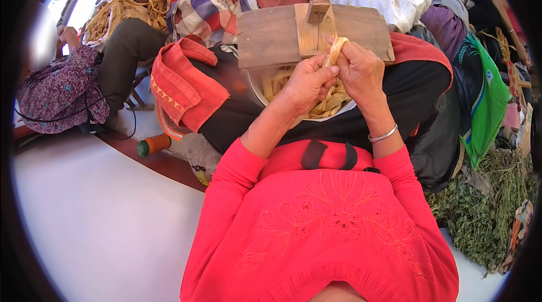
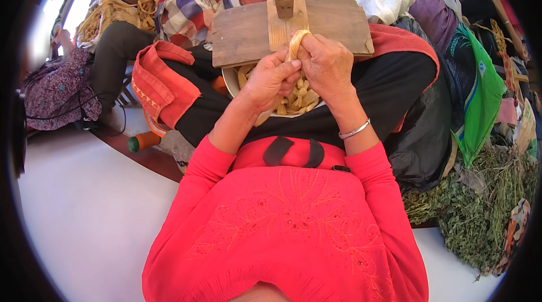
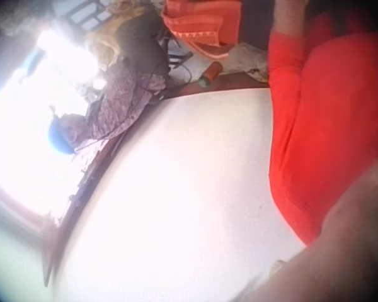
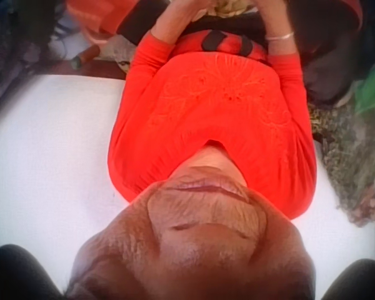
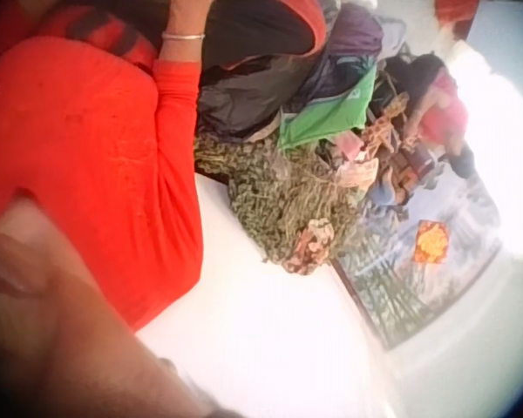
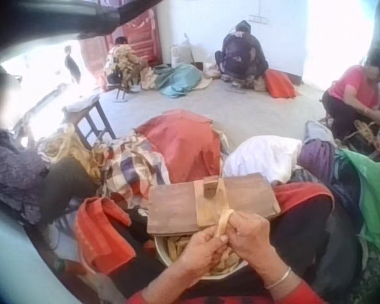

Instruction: The person shreds and bundles dried yellow leaves by hand while sitting on the floor, using a wooden board and a bowl to collect the pieces.

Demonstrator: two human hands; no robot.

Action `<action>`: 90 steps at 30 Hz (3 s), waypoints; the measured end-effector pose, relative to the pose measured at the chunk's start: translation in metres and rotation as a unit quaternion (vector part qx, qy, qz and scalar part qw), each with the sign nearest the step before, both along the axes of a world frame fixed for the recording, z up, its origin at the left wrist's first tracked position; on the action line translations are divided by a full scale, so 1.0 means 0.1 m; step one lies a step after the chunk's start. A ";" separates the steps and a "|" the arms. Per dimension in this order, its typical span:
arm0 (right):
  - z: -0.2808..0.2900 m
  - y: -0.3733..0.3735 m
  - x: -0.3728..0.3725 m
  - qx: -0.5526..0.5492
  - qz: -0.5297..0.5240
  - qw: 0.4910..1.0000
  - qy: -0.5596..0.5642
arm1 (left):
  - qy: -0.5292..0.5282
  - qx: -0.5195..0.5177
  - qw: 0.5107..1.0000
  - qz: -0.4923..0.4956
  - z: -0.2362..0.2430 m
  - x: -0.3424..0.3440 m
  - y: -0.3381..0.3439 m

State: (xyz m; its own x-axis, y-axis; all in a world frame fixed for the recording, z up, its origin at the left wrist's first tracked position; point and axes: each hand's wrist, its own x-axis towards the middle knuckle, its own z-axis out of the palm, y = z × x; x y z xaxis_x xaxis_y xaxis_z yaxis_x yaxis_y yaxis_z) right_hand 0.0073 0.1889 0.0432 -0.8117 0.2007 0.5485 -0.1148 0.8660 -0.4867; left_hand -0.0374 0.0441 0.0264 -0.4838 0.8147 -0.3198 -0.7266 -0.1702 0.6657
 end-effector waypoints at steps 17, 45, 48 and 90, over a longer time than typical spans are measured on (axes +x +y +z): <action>-0.53 -0.06 0.32 -0.704 0.186 0.661 -0.182 | 0.627 -0.158 0.761 0.044 0.16 0.12 -0.11; 0.22 0.42 -0.01 -0.452 0.209 0.789 -0.360 | 0.774 -0.189 0.593 0.116 0.10 -0.08 -0.16; 0.13 0.50 -0.07 -0.527 0.206 0.730 -0.383 | 0.565 -0.191 0.798 0.084 0.03 -0.14 -0.14; 0.68 -0.08 0.66 -0.144 0.269 0.930 -0.204 | 0.681 -0.158 0.715 0.005 1.25 0.13 -0.49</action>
State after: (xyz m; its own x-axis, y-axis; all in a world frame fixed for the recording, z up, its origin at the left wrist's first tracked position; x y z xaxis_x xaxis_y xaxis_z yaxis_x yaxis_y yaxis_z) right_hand 0.0731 0.1808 0.1113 -0.9661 -0.2038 0.1586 -0.2483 0.5637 -0.7878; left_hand -0.0245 -0.0048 0.1514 -0.5261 0.8009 0.2860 0.6330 0.1442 0.7606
